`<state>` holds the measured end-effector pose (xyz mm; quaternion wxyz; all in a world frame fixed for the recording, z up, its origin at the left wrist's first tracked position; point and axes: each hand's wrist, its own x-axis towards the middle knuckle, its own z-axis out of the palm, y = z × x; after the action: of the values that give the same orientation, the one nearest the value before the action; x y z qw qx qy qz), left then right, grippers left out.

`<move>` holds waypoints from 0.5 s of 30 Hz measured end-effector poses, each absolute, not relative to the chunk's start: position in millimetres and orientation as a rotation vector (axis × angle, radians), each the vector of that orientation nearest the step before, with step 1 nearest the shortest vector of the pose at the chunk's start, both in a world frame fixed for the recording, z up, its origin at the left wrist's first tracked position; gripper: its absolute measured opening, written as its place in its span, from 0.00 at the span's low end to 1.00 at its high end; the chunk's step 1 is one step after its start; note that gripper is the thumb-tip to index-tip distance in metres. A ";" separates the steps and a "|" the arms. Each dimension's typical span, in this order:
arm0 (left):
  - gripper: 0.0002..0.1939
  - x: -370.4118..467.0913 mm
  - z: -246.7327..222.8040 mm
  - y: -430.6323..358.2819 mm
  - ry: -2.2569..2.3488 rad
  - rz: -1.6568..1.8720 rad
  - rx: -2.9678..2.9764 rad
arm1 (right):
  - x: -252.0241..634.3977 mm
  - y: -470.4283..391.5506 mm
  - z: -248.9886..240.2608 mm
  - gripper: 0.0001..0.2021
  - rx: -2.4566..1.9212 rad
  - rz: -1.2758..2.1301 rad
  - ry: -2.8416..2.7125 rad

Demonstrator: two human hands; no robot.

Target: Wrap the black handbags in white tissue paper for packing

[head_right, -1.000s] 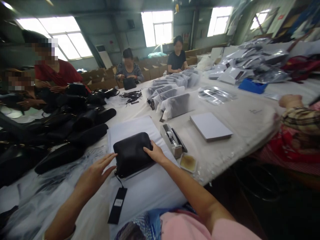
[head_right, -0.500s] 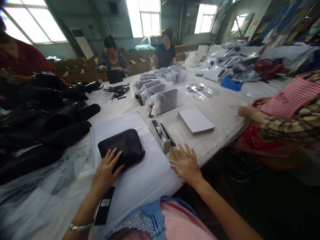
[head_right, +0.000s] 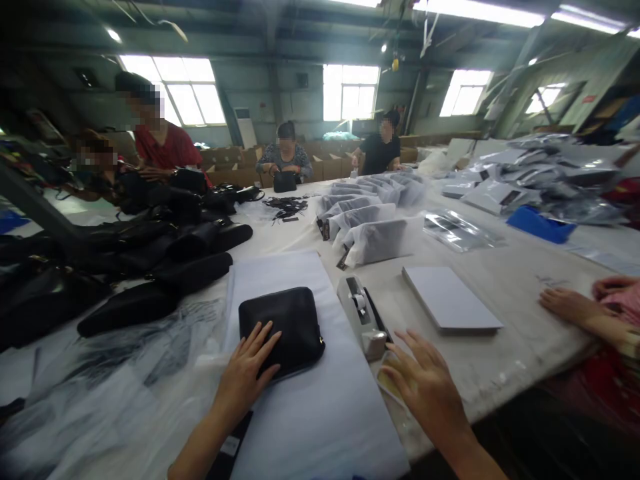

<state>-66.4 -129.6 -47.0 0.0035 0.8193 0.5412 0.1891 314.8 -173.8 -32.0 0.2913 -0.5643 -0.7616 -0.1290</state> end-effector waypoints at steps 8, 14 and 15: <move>0.36 -67.3 -52.6 -129.6 1.721 0.600 2.573 | 219.3 -26.3 39.3 0.09 -1.187 0.243 -2.083; 0.39 -71.2 -61.0 -125.5 1.720 0.640 2.677 | 150.0 119.1 -3.8 0.12 -1.336 0.301 -2.363; 0.39 -73.6 -63.9 -123.3 1.703 0.645 2.721 | 141.4 137.1 -14.5 0.13 -1.383 0.280 -2.362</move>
<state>-73.6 -123.3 -63.9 -0.0660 0.8292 0.5191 0.1965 141.4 137.1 -14.5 0.1940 -0.4931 -0.8422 0.0999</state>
